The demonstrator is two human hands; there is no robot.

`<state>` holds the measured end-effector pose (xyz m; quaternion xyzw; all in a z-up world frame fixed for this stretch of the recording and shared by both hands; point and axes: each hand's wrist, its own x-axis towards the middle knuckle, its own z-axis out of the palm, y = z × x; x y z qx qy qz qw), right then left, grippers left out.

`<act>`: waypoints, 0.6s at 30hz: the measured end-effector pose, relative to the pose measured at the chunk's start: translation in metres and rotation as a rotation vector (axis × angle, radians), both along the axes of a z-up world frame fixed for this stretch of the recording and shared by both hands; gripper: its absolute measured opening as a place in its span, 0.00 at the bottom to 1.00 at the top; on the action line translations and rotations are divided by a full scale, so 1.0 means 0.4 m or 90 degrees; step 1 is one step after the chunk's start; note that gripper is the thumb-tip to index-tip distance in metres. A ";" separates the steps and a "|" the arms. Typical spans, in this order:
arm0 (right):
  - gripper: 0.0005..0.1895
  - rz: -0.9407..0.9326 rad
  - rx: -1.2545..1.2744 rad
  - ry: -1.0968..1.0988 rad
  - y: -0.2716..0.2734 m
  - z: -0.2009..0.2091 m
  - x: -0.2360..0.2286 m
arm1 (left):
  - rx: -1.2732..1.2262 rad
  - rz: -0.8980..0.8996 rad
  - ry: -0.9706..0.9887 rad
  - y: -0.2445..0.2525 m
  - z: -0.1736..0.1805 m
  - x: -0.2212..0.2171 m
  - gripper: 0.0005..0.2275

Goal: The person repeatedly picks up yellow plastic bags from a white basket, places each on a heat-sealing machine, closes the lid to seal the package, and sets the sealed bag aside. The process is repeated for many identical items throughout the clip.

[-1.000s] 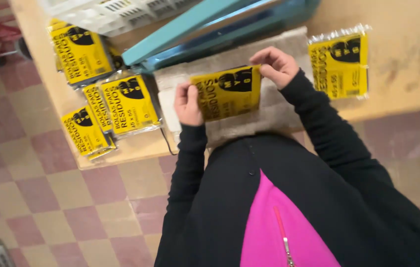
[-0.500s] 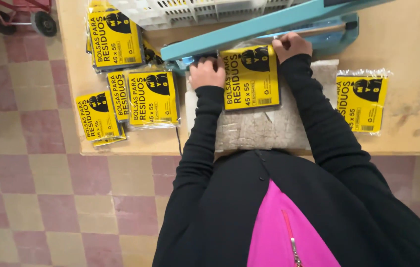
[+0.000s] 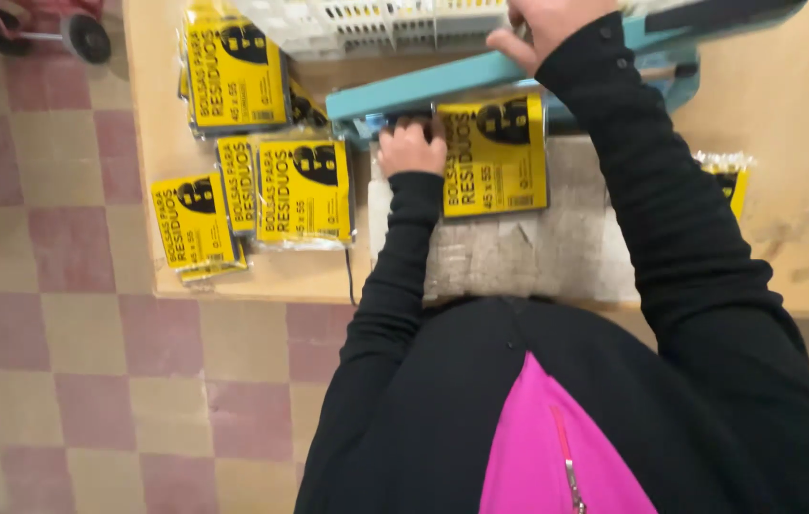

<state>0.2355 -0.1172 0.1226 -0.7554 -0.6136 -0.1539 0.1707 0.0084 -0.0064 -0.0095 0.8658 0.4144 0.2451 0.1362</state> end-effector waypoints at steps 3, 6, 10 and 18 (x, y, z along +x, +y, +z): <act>0.29 -0.099 -0.176 0.097 0.013 -0.106 0.054 | 0.003 -0.002 0.013 0.004 -0.001 0.003 0.11; 0.32 -0.134 -0.241 0.191 -0.002 -0.183 0.065 | -0.002 -0.011 0.012 0.002 0.008 -0.003 0.10; 0.33 -0.128 -0.246 0.270 -0.008 -0.221 0.074 | 0.020 -0.002 -0.034 -0.002 0.031 0.000 0.09; 0.32 -0.117 -0.200 0.270 -0.041 -0.334 0.092 | -0.027 0.025 -0.108 0.079 0.086 -0.174 0.07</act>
